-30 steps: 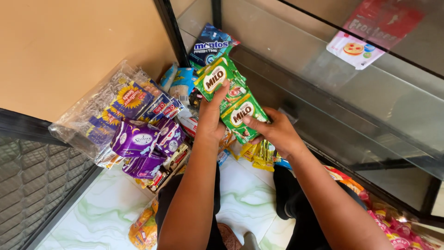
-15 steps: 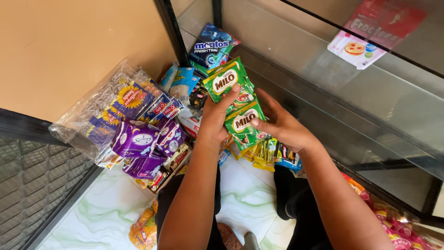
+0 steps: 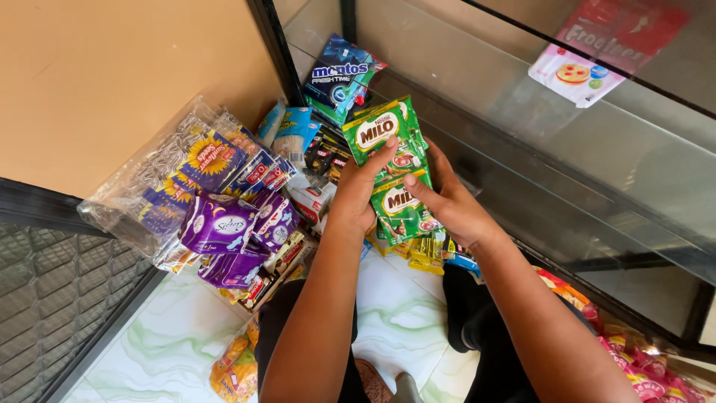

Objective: Organizing various snack packages on a glass display shelf.

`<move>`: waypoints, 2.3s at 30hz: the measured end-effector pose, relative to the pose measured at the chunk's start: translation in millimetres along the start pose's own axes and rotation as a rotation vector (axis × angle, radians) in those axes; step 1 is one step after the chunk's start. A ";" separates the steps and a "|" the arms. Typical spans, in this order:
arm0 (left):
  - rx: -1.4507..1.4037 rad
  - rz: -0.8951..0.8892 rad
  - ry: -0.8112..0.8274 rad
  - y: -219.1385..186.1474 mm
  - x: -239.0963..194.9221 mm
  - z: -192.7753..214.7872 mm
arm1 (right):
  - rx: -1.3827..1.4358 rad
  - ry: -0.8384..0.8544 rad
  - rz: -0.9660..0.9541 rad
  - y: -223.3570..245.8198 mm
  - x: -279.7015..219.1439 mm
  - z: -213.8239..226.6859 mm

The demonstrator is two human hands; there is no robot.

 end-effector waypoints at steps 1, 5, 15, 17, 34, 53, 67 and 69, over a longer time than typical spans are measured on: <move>-0.004 -0.013 -0.002 -1.1 1.8 0.4 | 0.027 -0.015 0.024 -2.4 2.6 1.6; 0.023 -0.068 -0.026 -0.8 0.7 -0.1 | 0.136 -0.020 0.031 -3.6 4.5 -0.5; 0.263 -0.166 -0.091 -0.5 -0.1 -2.7 | 0.189 -0.023 -0.031 -23.5 7.6 0.6; 0.342 -0.184 -0.066 1.8 -0.1 -4.8 | 0.251 -0.125 -0.067 -26.2 10.8 0.2; 0.688 -0.175 -0.120 16.5 2.4 -5.7 | 0.125 -0.215 0.229 -38.8 20.0 15.7; 0.590 -0.251 0.106 12.6 -11.3 -12.1 | 0.509 -0.165 0.083 -9.2 2.3 22.7; 0.619 -0.291 0.192 31.4 -63.8 -119.4 | 0.487 -0.313 0.189 70.5 -115.9 65.9; 0.570 -0.272 0.283 57.7 -64.5 -146.4 | 0.474 -0.372 0.226 73.1 -146.1 92.8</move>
Point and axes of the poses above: each hand's wrist, its own x-axis towards the middle knuckle, its own z-axis out of the back of the hand, y = z × x, the point moved 2 cm from there along x, towards the middle knuckle, and after that the axes turned 13 degrees about x, right-handed, at the moved point
